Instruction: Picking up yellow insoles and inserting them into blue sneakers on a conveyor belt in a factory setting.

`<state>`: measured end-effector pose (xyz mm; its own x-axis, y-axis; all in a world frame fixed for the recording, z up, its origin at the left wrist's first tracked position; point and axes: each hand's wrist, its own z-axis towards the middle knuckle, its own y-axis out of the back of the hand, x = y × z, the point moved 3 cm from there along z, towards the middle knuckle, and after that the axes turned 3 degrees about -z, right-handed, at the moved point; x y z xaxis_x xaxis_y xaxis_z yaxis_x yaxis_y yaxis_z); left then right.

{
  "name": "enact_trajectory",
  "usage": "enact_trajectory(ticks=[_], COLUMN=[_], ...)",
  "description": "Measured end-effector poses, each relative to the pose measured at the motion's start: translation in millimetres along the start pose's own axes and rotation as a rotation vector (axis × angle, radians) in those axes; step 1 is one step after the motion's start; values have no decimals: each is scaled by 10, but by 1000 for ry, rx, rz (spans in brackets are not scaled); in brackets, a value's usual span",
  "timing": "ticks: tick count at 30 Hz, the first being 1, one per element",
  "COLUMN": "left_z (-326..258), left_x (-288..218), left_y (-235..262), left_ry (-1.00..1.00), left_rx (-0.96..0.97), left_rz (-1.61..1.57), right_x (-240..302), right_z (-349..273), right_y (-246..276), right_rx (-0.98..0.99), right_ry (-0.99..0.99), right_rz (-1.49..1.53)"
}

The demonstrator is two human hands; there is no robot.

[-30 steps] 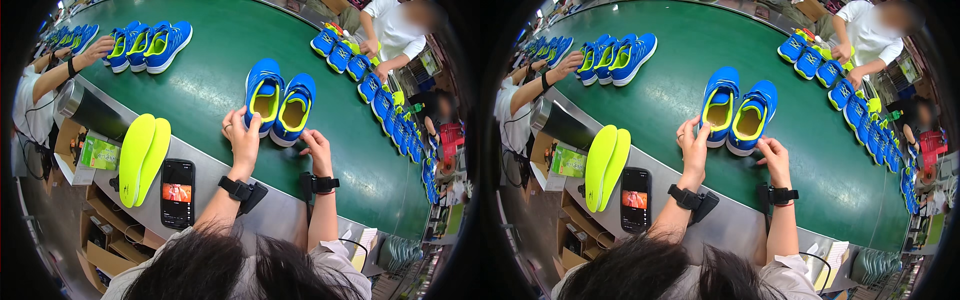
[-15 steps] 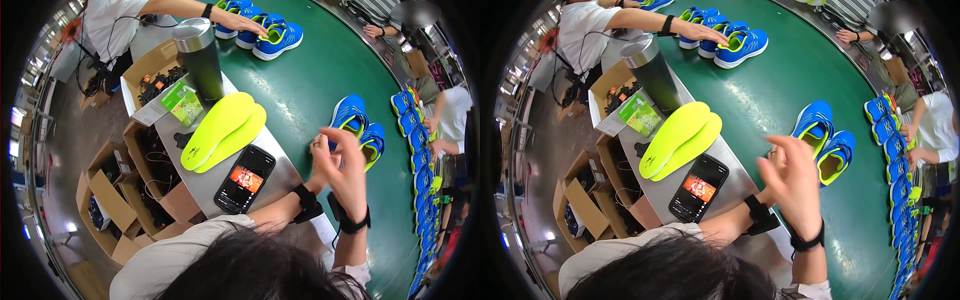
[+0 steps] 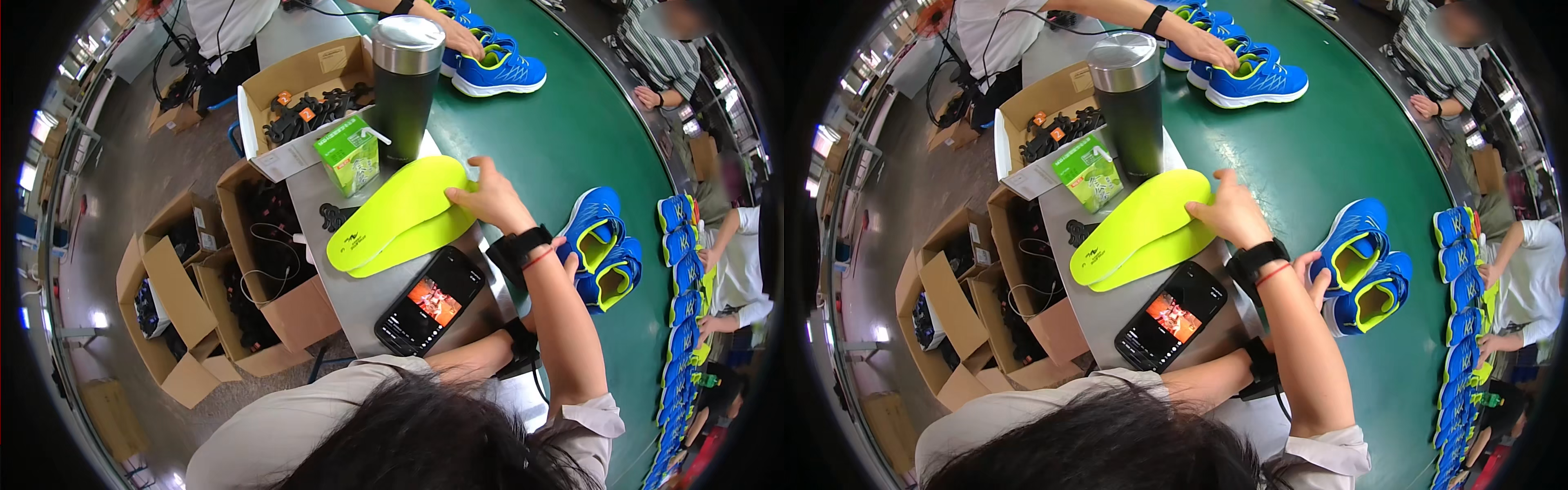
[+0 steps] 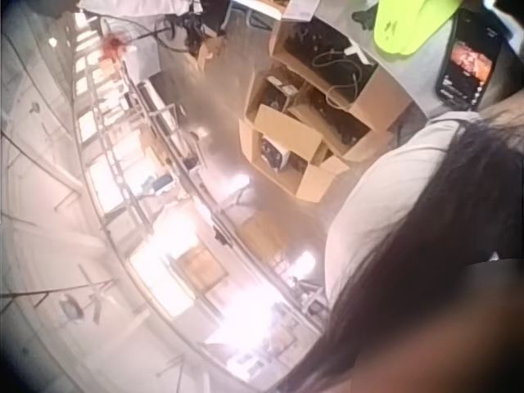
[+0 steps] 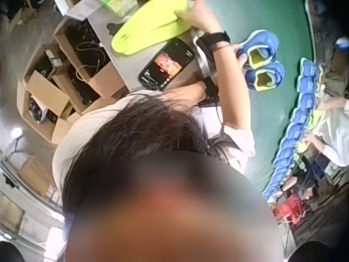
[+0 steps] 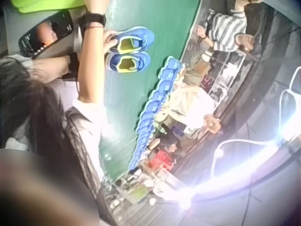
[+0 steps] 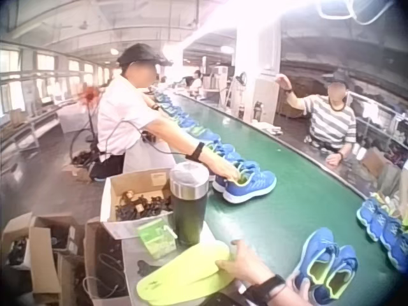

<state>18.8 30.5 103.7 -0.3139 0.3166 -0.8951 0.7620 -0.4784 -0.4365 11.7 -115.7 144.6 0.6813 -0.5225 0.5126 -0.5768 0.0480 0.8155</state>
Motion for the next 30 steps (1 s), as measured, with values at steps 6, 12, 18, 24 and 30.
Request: enact_trajectory(ticks=[6,12,18,24,30], left_z=[-55,-51,-16,117,154], left_x=[125,-8,-86,-20,-27], left_y=[12,113,102,67,140], left_ry=[-336,-466,-598,-133,-96], left_rx=[-21,-99,-142,-106,-47], left_rz=[132,192,225,63,219], right_x=[204,-12,159,284,461], right_z=[-101,-4,17,-85,-193], right_y=[250,203,169,90,91], right_rx=[-66,-152,13,-6,-69], right_ry=[7,4,147,262,328], right_rz=[140,278,173,-40,-160])
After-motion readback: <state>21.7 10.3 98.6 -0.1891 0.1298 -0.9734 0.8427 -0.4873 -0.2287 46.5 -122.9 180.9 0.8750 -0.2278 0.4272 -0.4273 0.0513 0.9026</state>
